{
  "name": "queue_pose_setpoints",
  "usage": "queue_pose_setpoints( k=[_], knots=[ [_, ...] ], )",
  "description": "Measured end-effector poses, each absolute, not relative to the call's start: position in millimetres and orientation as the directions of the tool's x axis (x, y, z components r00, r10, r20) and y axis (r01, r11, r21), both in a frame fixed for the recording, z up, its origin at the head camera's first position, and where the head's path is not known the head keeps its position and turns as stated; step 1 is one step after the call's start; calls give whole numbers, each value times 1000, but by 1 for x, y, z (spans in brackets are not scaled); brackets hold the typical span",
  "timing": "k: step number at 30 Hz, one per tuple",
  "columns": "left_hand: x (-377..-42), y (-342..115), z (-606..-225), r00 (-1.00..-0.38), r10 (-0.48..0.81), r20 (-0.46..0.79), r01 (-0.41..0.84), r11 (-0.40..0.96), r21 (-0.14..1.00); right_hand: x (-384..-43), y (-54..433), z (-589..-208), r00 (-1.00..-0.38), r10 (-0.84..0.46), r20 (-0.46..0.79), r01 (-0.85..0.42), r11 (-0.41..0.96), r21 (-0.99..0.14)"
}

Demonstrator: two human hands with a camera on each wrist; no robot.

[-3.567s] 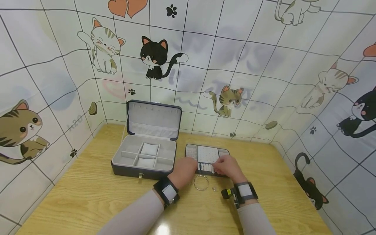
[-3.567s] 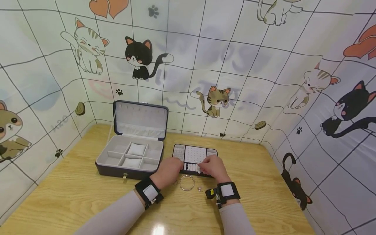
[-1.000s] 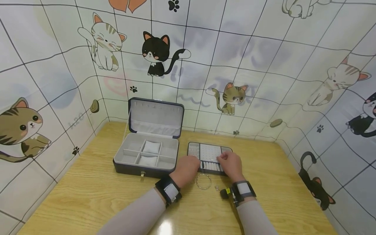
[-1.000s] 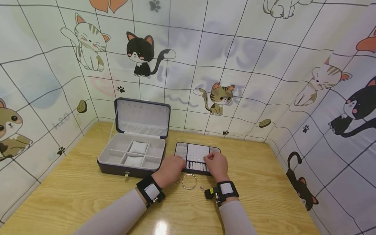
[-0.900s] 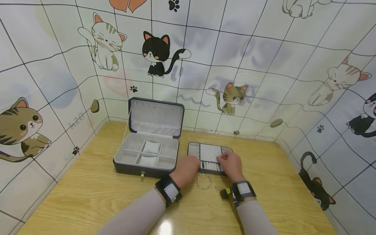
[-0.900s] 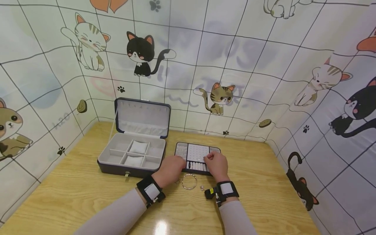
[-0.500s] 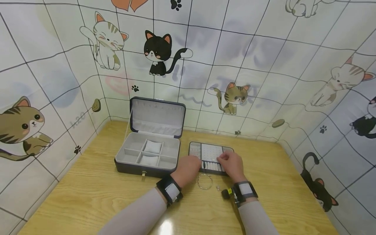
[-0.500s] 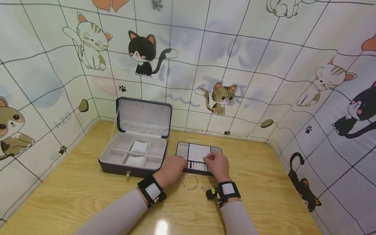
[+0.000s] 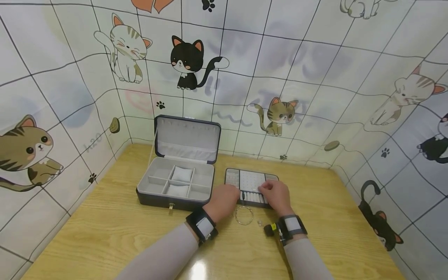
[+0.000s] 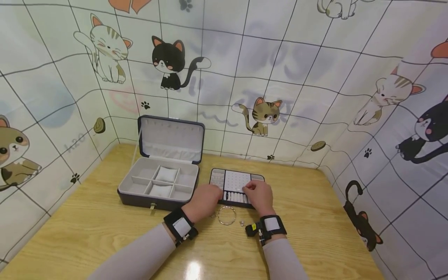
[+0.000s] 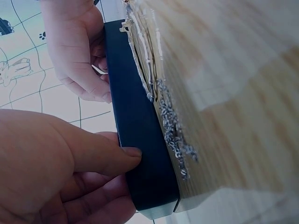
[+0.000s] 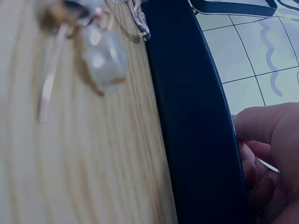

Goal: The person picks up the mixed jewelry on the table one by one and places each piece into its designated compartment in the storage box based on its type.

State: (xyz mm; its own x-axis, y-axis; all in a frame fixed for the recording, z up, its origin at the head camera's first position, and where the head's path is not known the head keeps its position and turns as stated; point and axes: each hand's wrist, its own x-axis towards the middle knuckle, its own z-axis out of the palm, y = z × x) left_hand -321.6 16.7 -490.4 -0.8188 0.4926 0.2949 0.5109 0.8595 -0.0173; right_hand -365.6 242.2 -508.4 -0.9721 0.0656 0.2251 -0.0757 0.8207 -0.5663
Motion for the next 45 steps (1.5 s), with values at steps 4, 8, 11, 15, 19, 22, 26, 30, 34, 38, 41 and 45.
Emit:
queue_pose_setpoints(
  k=[4, 8, 11, 15, 19, 22, 26, 30, 34, 38, 41, 45],
  knots=[
    [-320, 17, -491, -812, 495, 310, 513, 858, -27, -365, 244, -509, -967, 43, 252, -111, 815, -568],
    [-320, 16, -491, -810, 492, 318, 515, 857, -15, -364, 244, -508, -967, 36, 251, -118, 810, -574],
    [-319, 16, -489, -807, 494, 323, 518, 855, -13, -363, 244, -506, -970, 42, 241, -108, 810, -577],
    [-318, 16, -488, -805, 498, 323, 521, 853, -18, -361, 243, -504, -974, 49, 223, -93, 807, -583],
    [-318, 16, -488, -813, 492, 311, 515, 857, -12, -361, 243, -504, -978, 52, 204, -80, 805, -588],
    [-318, 16, -489, -817, 488, 308, 509, 860, -13, -362, 244, -506, -979, 53, 199, -78, 800, -595],
    [-318, 17, -490, -813, 490, 314, 511, 860, -20, -363, 245, -506, -978, 62, 199, -75, 786, -613],
    [-319, 17, -491, -813, 493, 309, 512, 859, -24, -362, 246, -504, -977, 75, 198, -69, 771, -633],
    [-319, 16, -492, -814, 494, 305, 514, 858, -18, -361, 246, -504, -978, 86, 190, -59, 758, -649],
    [-319, 16, -492, -812, 495, 311, 517, 856, -13, -361, 246, -503, -978, 100, 183, -46, 753, -656],
    [-318, 16, -491, -809, 495, 317, 518, 856, -13, -360, 246, -502, -979, 107, 175, -37, 749, -662],
    [-319, 16, -492, -805, 497, 325, 520, 854, -16, -360, 247, -500, -982, 107, 154, -23, 745, -666]
  ],
)
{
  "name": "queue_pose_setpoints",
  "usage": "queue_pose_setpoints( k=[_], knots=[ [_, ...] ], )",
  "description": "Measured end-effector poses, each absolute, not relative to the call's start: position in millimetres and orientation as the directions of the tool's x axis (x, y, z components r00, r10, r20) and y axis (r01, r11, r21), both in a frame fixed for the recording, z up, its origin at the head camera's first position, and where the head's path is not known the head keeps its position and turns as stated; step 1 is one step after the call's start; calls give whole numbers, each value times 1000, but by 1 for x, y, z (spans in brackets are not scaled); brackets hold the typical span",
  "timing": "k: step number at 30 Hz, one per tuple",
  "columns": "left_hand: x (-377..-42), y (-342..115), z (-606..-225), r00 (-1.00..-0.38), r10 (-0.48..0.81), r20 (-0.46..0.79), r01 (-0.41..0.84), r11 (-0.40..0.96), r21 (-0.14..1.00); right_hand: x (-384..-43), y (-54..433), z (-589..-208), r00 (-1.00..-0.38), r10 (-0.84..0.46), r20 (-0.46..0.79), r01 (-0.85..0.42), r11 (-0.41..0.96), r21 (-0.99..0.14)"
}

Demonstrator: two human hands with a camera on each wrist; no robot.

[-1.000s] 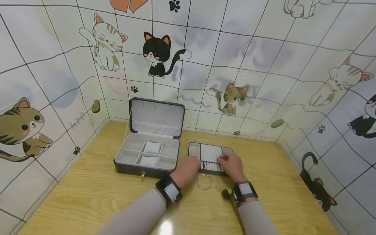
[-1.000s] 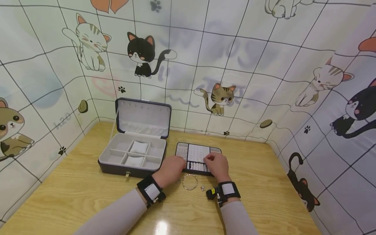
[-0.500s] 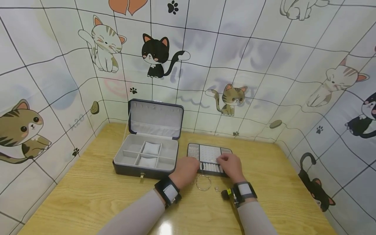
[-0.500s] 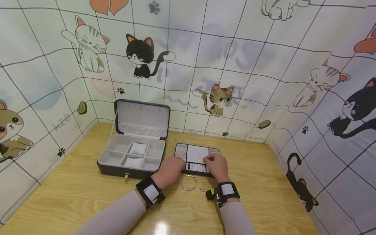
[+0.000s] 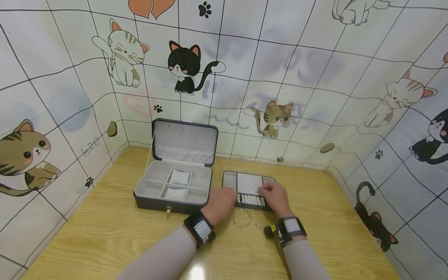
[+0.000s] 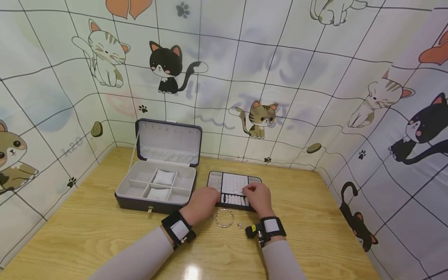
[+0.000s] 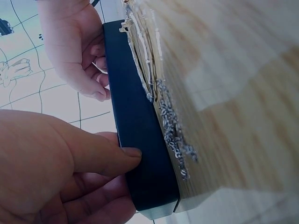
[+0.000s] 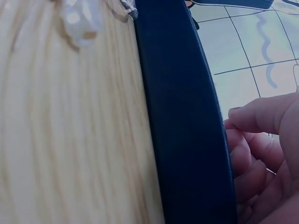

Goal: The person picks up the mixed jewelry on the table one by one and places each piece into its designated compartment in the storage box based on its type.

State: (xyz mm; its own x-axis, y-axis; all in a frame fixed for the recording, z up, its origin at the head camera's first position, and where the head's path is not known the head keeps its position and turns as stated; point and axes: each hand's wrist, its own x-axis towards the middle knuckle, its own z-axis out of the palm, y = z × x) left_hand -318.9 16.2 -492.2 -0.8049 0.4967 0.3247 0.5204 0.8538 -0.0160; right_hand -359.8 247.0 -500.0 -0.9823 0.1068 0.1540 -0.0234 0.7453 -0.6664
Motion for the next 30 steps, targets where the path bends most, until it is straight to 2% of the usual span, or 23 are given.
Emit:
queue_pose_setpoints(
  k=[4, 11, 18, 24, 30],
  knots=[
    [-319, 16, -494, -799, 500, 333, 525, 851, -18, -360, 250, -498, -987, 88, 137, -24, 754, -656],
    [-320, 16, -494, -798, 498, 339, 522, 852, -21, -360, 257, -491, -994, -42, 101, -98, 757, -647],
    [-320, 15, -494, -798, 497, 340, 527, 850, -3, -355, 265, -480, -982, -188, 5, -133, 680, -721],
    [-319, 15, -494, -795, 498, 346, 530, 848, -3, -352, 268, -472, -928, -345, -139, -138, 667, -732],
    [-320, 16, -494, -793, 500, 349, 527, 850, -21, -343, 260, -467, -863, -445, -240, -192, 728, -658]
  ],
)
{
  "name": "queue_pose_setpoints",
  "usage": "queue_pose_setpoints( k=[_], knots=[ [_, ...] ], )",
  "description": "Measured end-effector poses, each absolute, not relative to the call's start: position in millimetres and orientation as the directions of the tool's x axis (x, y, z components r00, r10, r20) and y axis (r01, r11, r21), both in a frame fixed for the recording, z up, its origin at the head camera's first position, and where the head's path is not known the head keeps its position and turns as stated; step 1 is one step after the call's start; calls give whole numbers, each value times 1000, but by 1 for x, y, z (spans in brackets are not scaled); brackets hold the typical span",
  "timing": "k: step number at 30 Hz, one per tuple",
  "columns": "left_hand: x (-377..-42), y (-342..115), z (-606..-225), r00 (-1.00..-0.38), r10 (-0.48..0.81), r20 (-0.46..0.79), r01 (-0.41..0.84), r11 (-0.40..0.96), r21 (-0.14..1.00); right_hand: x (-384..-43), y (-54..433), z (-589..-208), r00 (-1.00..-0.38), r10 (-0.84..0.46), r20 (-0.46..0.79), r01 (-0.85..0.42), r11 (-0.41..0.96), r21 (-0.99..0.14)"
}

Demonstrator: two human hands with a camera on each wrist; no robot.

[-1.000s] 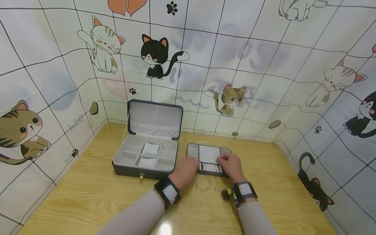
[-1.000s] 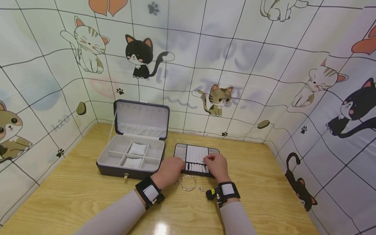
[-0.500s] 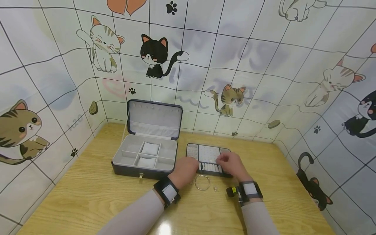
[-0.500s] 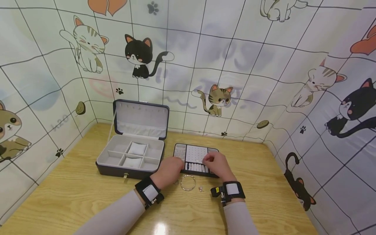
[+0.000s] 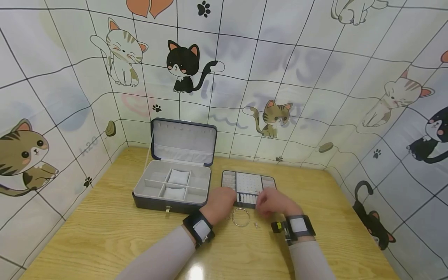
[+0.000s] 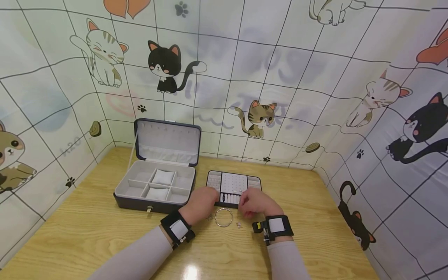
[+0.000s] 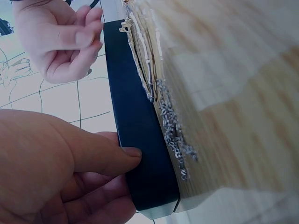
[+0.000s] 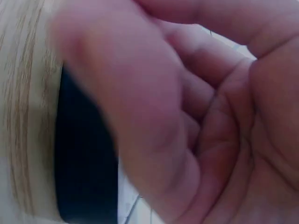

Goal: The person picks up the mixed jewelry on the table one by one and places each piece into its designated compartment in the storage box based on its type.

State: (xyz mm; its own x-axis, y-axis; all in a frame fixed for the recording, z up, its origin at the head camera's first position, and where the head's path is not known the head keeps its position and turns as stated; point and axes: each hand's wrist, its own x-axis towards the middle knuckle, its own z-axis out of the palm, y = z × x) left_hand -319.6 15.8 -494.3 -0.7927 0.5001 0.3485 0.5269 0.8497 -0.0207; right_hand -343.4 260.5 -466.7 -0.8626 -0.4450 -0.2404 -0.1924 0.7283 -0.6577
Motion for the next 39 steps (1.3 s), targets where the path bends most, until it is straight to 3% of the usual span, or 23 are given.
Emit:
queue_pose_setpoints(
  k=[8, 23, 39],
  knots=[
    [-318, 16, -492, -791, 495, 359, 524, 852, -20, -328, 239, -460, -837, -436, -330, -229, 828, -511],
    [-318, 14, -492, -783, 506, 362, 536, 844, -20, -317, 218, -460, -851, -334, -405, -206, 922, -326],
    [-317, 16, -491, -796, 495, 349, 517, 855, -33, -319, 221, -460, -840, -345, -418, -211, 919, -333]
  ],
)
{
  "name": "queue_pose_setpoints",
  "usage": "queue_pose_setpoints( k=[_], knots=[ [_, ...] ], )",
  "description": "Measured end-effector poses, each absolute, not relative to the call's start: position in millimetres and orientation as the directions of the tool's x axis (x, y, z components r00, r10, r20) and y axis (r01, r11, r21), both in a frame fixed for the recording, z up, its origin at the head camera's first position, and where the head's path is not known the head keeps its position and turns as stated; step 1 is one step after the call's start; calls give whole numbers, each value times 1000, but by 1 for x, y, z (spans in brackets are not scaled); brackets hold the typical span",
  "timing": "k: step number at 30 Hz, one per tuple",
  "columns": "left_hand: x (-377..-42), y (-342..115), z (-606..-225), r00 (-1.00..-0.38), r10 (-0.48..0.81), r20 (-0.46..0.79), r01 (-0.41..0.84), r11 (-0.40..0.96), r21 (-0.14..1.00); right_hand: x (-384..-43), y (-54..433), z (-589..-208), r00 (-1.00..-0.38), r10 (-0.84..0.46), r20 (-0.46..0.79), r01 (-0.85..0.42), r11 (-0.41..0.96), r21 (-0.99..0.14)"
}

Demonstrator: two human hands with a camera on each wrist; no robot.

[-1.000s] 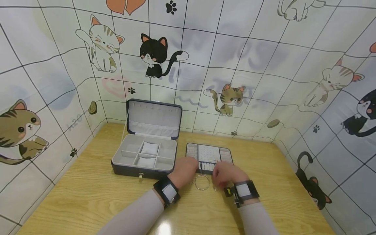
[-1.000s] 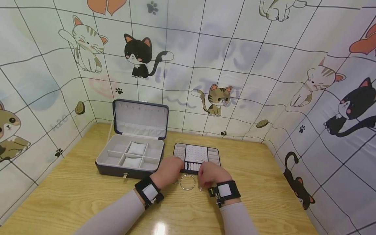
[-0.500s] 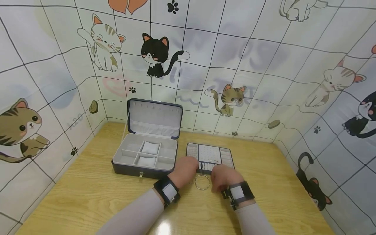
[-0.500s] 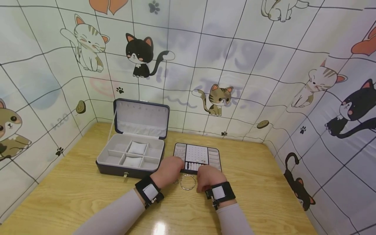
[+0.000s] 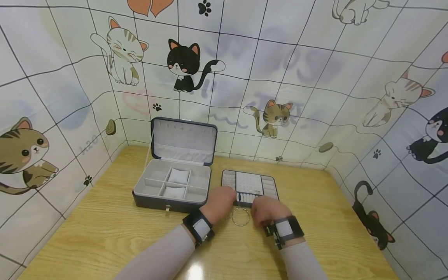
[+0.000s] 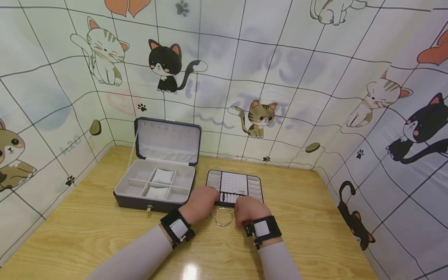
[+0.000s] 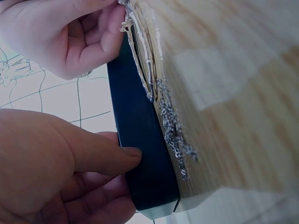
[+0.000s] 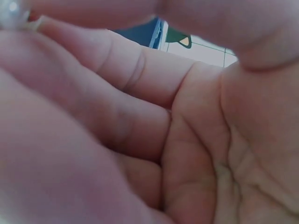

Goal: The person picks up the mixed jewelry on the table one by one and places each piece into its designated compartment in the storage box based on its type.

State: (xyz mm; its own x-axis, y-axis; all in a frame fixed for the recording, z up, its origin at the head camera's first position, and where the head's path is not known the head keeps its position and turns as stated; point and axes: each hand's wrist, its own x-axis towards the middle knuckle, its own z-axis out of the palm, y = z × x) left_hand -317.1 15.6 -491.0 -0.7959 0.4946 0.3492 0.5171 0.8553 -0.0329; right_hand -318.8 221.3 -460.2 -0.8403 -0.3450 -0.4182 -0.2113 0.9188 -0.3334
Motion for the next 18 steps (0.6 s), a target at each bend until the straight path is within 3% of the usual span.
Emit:
queue_pose_setpoints(
  k=[12, 18],
  knots=[
    [-318, 15, -494, -785, 502, 364, 539, 842, 0, -332, 245, -460, -794, -485, -367, -224, 795, -564],
    [-318, 14, -494, -785, 501, 365, 539, 842, 5, -341, 255, -464, -777, -523, -350, -155, 698, -699]
  ],
)
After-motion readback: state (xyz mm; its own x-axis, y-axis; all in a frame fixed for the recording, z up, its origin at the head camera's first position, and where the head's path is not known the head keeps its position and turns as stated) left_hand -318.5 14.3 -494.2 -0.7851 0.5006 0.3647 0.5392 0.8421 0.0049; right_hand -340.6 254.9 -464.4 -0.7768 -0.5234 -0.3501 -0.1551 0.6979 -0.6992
